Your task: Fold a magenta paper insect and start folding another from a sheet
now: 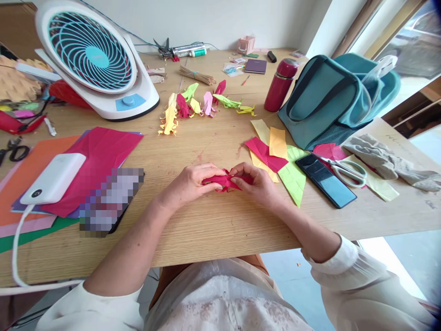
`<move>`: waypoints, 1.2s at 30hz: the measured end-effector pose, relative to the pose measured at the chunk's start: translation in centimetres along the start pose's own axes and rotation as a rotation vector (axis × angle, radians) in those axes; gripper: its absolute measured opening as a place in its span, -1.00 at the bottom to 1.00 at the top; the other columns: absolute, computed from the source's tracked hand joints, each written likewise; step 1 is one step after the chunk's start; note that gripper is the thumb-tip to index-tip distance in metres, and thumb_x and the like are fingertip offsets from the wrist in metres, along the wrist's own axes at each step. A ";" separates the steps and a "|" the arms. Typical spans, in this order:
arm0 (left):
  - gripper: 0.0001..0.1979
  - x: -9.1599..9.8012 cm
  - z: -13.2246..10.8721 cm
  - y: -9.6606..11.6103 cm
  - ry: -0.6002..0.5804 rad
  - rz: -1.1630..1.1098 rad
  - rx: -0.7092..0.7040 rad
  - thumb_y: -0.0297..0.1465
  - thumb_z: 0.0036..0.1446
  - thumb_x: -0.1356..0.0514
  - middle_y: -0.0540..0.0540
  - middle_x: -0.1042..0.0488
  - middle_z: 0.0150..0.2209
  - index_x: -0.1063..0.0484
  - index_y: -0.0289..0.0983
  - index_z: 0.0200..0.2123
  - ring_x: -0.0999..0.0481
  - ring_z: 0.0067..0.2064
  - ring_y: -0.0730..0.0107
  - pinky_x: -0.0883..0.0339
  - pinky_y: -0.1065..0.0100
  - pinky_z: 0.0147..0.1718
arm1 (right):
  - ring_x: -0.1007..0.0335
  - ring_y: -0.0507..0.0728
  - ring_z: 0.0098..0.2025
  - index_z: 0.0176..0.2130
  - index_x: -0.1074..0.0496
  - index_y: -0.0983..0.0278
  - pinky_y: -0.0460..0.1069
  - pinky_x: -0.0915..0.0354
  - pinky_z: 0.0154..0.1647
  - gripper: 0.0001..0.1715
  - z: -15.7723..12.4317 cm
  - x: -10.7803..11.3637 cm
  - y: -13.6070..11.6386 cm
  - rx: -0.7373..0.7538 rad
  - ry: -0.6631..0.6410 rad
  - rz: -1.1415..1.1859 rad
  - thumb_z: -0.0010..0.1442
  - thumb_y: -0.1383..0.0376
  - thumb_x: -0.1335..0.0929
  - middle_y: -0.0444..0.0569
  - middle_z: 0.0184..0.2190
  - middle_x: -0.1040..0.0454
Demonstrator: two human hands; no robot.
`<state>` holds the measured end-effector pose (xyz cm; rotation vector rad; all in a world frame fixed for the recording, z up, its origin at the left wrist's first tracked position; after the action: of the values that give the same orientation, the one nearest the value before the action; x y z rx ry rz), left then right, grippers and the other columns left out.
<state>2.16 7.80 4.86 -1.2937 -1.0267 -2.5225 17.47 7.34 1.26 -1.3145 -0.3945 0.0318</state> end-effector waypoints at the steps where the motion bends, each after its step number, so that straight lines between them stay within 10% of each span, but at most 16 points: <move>1: -0.77 0.1 0.0 -0.1 0.009 0.020 0.011 -0.33 0.28 -0.30 -0.11 -0.64 -0.07 -0.56 -0.23 -0.02 -0.62 -0.05 0.28 -0.47 0.31 0.00 | -0.46 0.08 -0.28 -0.19 -0.47 0.23 -0.03 -0.35 -0.25 -0.85 0.0 0.1 -0.1 0.002 0.002 0.000 0.31 0.19 -0.39 -0.08 -0.32 -0.58; 15: -0.74 0.3 -0.2 -0.3 0.050 0.049 0.044 -0.37 0.22 -0.35 -0.09 -0.64 -0.05 -0.52 -0.23 -0.02 -0.62 -0.01 0.26 -0.47 0.25 0.03 | -0.54 0.18 -0.09 -0.12 -0.47 0.19 0.05 -0.40 -0.07 -0.76 -0.5 0.3 -2.2 0.170 0.017 -0.312 0.18 0.36 -0.43 -0.01 -0.10 -0.60; 36: -0.79 0.5 -0.1 0.1 0.084 0.063 -0.011 -0.33 0.27 -0.31 -0.11 -0.64 -0.09 -0.53 -0.22 -0.05 -0.61 -0.03 0.25 -0.48 0.20 0.01 | -0.51 0.15 -0.14 -0.14 -0.46 0.20 0.02 -0.37 -0.10 -0.80 -0.4 0.4 -2.3 0.135 0.026 -0.178 0.20 0.29 -0.45 -0.05 -0.16 -0.59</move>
<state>1.82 7.78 5.21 -1.1920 -0.9408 -2.5158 17.50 6.43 3.42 -1.1417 -0.4774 -0.1060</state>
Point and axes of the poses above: each hand's wrist, its own z-axis towards the middle knuckle, its own x-axis out of the back of the hand, y = z × x, the point moved 8 cm from there along z, towards the middle knuckle
